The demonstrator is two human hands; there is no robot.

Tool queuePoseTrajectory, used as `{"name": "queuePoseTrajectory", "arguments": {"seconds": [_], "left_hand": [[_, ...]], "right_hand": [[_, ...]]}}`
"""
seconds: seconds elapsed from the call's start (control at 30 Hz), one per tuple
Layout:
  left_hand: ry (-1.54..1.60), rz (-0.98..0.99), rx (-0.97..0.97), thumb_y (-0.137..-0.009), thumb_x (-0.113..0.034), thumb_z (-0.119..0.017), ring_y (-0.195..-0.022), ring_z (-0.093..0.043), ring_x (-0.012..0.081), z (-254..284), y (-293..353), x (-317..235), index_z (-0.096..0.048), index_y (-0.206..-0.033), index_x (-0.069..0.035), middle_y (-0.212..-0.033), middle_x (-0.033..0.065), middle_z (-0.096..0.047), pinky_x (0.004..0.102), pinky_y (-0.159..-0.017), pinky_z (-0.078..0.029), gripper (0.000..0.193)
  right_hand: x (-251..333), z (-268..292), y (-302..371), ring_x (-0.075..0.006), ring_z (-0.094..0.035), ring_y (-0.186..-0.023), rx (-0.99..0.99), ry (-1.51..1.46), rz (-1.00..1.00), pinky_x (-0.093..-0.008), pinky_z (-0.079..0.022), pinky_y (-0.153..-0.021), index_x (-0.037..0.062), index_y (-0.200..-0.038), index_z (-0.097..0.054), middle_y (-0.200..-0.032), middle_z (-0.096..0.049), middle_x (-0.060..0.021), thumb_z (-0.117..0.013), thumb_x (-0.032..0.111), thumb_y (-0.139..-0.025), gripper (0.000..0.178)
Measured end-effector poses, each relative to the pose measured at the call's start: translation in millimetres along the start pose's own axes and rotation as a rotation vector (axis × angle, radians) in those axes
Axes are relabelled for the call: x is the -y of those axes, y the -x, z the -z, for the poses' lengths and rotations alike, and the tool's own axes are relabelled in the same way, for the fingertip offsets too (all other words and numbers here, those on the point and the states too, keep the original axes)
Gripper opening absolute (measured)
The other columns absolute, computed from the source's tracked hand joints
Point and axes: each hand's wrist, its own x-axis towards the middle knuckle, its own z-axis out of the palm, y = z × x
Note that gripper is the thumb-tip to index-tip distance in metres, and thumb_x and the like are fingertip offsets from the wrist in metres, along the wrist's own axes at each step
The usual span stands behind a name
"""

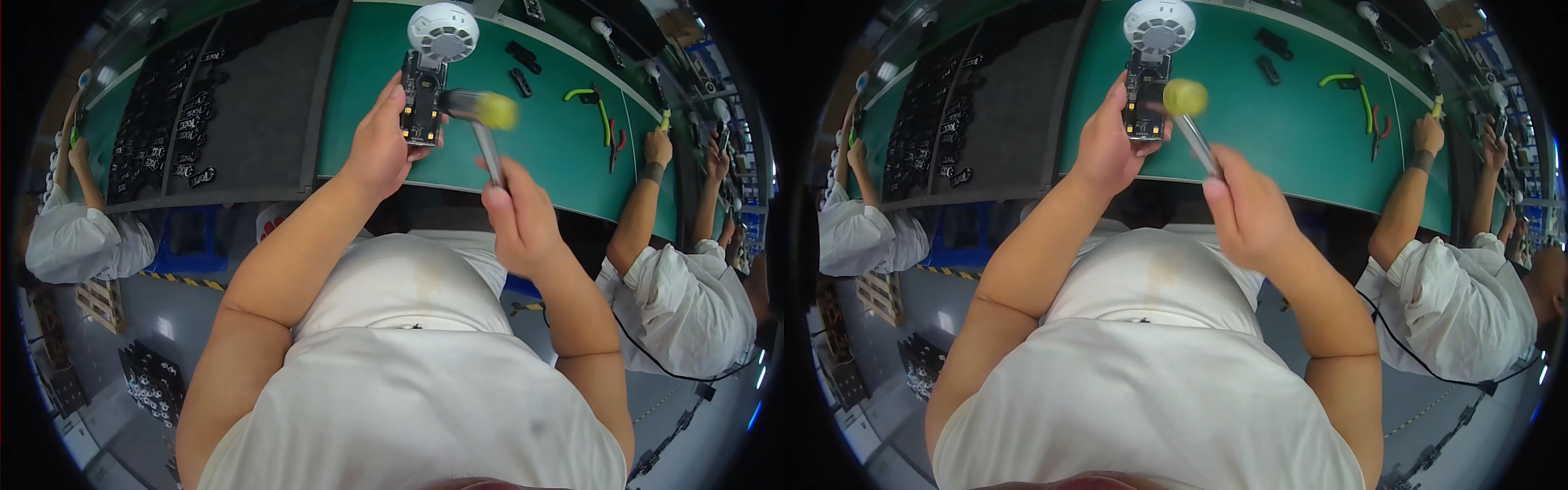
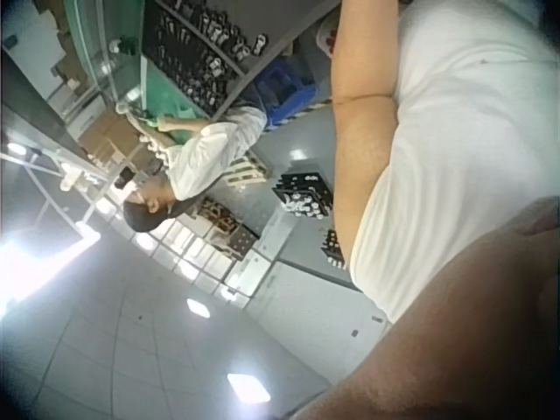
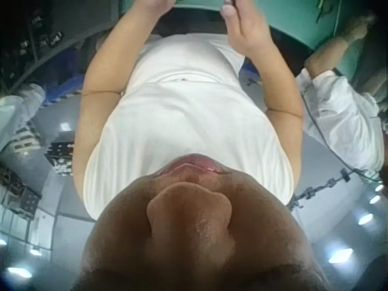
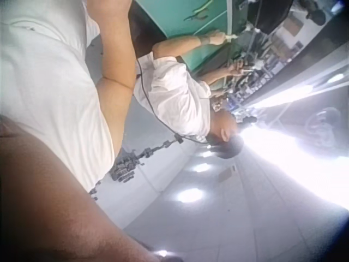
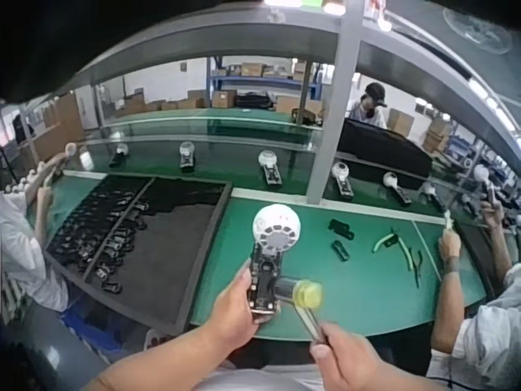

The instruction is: Assemble electronic components by manually tapping parts into a circular base using a mallet.

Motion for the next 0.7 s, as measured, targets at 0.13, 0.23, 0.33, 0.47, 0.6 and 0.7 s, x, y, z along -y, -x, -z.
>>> {"name": "queuePoseTrajectory", "arguments": {"seconds": [0.13, 0.23, 0.33, 0.47, 0.6, 0.7], "left_hand": [[0.051, -0.026, 0.085, -0.119, -0.03, -0.032, -0.077, -0.066, 0.0195, 1.0, 0.5, 2.3, -0.036, -0.166, -0.012, -0.106, 0.0156, -0.071, 0.0254, -0.054, -0.039, 0.05], [0.044, -0.024, 0.08, -0.119, -0.03, -0.033, -0.076, -0.066, 0.0193, -2.7, 5.4, 1.6, -0.035, -0.166, -0.012, -0.106, 0.0155, -0.071, 0.0254, -0.054, -0.038, 0.051], [-0.026, 0.015, -0.021, -0.119, -0.03, -0.032, -0.076, -0.065, 0.0192, -8.6, 12.9, -1.4, -0.034, -0.167, -0.012, -0.105, 0.0153, -0.071, 0.0255, -0.053, -0.038, 0.051], [0.035, -0.017, 0.081, -0.119, -0.031, -0.033, -0.076, -0.065, 0.019, -6.1, 8.3, -2.5, -0.034, -0.167, -0.013, -0.105, 0.0152, -0.071, 0.0254, -0.053, -0.038, 0.051], [0.017, 0.001, 0.074, -0.119, -0.031, -0.033, -0.075, -0.065, 0.0188, -13.1, 14.2, -4.8, -0.035, -0.166, -0.013, -0.105, 0.0152, -0.07, 0.0253, -0.052, -0.038, 0.051], [-0.022, 0.032, 0.026, -0.119, -0.031, -0.033, -0.075, -0.065, 0.0187, -15.2, 16.3, -4.7, -0.035, -0.165, -0.013, -0.104, 0.0151, -0.07, 0.0252, -0.051, -0.037, 0.05]], "right_hand": [[-4.8, -8.3, -4.4, -0.0143, -0.049, -0.065, -0.099, 0.027, 0.192, -0.0289, -0.041, -0.061, -0.001, -0.138, -0.061, -0.083, -0.061, -0.0043, -0.049, 0.01, -0.108, 0.034], [0.1, -4.3, -2.9, -0.015, -0.049, -0.065, -0.105, 0.034, 0.212, -0.0297, -0.041, -0.061, -0.0005, -0.137, -0.061, -0.082, -0.061, -0.0039, -0.05, 0.011, -0.107, 0.034], [9.4, 2.9, -1.3, -0.0158, -0.049, -0.064, -0.026, 0.034, 0.077, -0.03, -0.041, -0.06, 0.0006, -0.135, -0.062, -0.08, -0.061, -0.0035, -0.05, 0.012, -0.107, 0.033], [10.8, 1.4, 5.0, -0.0162, -0.049, -0.064, -0.037, 0.019, 0.055, -0.0299, -0.041, -0.06, 0.0021, -0.132, -0.063, -0.079, -0.06, -0.0035, -0.05, 0.013, -0.107, 0.03], [7.6, -2.0, 7.3, -0.0167, -0.048, -0.064, -0.068, 0.004, 0.037, -0.0298, -0.04, -0.059, 0.0041, -0.128, -0.064, -0.078, -0.06, -0.0034, -0.051, 0.013, -0.107, 0.026], [2.5, -4.8, 10.3, -0.017, -0.048, -0.063, -0.083, -0.006, 0.026, -0.0298, -0.04, -0.058, 0.0051, -0.126, -0.065, -0.077, -0.059, -0.0033, -0.051, 0.013, -0.107, 0.024]]}}
